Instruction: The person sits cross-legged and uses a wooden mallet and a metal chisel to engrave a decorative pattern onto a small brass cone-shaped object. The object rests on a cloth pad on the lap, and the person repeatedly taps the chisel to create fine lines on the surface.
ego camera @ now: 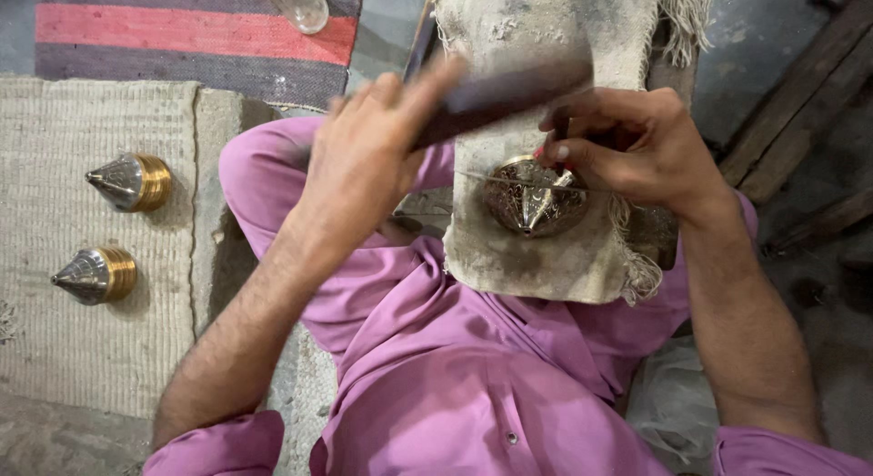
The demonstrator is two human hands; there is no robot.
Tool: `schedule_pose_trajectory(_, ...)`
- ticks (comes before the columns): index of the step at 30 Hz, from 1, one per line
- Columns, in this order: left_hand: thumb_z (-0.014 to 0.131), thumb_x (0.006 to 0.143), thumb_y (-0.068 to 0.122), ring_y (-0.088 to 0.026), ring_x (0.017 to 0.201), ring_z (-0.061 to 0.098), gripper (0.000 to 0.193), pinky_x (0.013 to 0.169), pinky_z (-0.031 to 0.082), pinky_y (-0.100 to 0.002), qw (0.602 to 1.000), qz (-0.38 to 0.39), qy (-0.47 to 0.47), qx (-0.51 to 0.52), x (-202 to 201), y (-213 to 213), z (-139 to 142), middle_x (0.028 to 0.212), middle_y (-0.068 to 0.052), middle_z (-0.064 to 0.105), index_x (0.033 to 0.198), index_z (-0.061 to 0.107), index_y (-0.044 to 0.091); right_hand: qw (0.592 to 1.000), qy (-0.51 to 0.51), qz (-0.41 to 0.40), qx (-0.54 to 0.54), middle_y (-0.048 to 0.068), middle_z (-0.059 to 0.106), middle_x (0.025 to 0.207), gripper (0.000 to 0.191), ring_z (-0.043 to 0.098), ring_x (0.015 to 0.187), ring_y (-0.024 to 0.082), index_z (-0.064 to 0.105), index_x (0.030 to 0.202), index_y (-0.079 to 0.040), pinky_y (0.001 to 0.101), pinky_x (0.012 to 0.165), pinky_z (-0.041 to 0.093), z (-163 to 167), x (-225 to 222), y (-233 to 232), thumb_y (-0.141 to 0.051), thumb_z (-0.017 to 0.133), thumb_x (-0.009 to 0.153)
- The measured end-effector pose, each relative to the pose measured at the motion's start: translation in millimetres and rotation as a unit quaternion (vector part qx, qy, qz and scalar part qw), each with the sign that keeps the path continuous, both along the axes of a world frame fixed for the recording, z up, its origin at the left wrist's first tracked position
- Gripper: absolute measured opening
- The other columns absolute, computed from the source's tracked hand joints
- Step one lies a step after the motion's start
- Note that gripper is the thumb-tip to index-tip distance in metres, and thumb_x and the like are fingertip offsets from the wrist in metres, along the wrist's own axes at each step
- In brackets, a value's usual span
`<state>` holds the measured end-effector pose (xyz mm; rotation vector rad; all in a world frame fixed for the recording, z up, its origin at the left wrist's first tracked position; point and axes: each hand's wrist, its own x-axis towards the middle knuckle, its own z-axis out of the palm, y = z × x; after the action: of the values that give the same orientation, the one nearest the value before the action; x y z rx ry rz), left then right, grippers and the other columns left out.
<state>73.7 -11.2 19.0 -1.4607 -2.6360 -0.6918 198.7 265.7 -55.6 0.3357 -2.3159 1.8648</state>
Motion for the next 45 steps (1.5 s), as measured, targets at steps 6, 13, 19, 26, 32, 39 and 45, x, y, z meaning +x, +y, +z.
schedule_pose_trajectory(6,0.074,0.09,0.004,-0.028,0.097,0.063,0.079,0.089,0.053,-0.046,1.0,-0.001,-0.007,0.007,-1,0,-5,0.106,-0.01,0.059,0.157,0.037,0.025,1.0,-0.02,0.002,-0.003,0.007,0.078,0.097,0.025,0.074,0.081,0.01,0.072,0.117,0.0,0.0225,0.069,0.061,0,0,2,-0.012,0.077,0.096)
schedule_pose_trajectory(13,0.075,0.099,0.009,-0.026,0.097,0.06,0.071,0.094,0.05,-0.046,0.993,0.001,0.106,-0.043,-7,-1,-17,0.101,-0.008,0.058,0.159,0.041,0.026,1.0,0.003,0.008,-0.001,0.008,0.077,0.102,0.026,0.076,0.093,0.011,0.07,0.123,0.001,0.0233,0.077,0.063,1,-1,4,-0.011,0.076,0.101)
schedule_pose_trajectory(19,0.075,0.097,0.01,-0.025,0.1,0.059,0.072,0.097,0.048,-0.048,0.993,-0.01,0.116,-0.022,-11,-2,-25,0.103,-0.007,0.058,0.159,0.042,0.025,0.998,-0.047,0.006,-0.039,0.008,0.077,0.096,0.027,0.069,0.074,0.009,0.071,0.121,0.0,0.0209,0.059,0.053,1,0,4,-0.01,0.076,0.096)
schedule_pose_trajectory(26,0.077,0.097,0.016,-0.027,0.104,0.06,0.069,0.099,0.048,-0.048,0.991,-0.026,0.128,-0.019,-11,-1,-26,0.105,-0.009,0.058,0.156,0.043,0.025,0.999,-0.029,0.008,-0.024,0.009,0.077,0.1,0.021,0.073,0.084,0.01,0.07,0.116,0.001,0.0228,0.067,0.058,0,1,5,-0.008,0.075,0.098)
schedule_pose_trajectory(32,0.079,0.083,0.015,-0.03,0.101,0.061,0.082,0.096,0.047,-0.047,0.996,-0.035,0.074,0.021,-10,3,-20,0.107,-0.012,0.059,0.156,0.04,0.02,1.0,-0.03,0.007,0.002,0.008,0.078,0.097,0.021,0.072,0.077,0.009,0.071,0.116,0.001,0.0228,0.063,0.057,1,0,5,-0.007,0.074,0.098)
schedule_pose_trajectory(39,0.078,0.089,0.004,-0.033,0.103,0.062,0.083,0.097,0.05,-0.049,0.999,-0.002,0.046,-0.01,-8,0,-12,0.111,-0.014,0.06,0.161,0.039,0.024,0.999,-0.05,0.008,-0.017,0.009,0.078,0.097,0.018,0.074,0.083,0.011,0.07,0.116,0.001,0.0227,0.064,0.058,5,0,2,-0.006,0.071,0.1)
schedule_pose_trajectory(45,0.073,0.088,0.001,-0.039,0.114,0.061,0.082,0.101,0.051,-0.05,0.997,-0.039,0.016,0.06,-4,4,-6,0.123,-0.018,0.059,0.157,0.036,0.022,0.999,-0.05,0.002,0.006,0.013,0.078,0.098,0.018,0.077,0.09,0.016,0.069,0.115,0.005,0.0259,0.073,0.063,9,-2,0,-0.002,0.07,0.099)
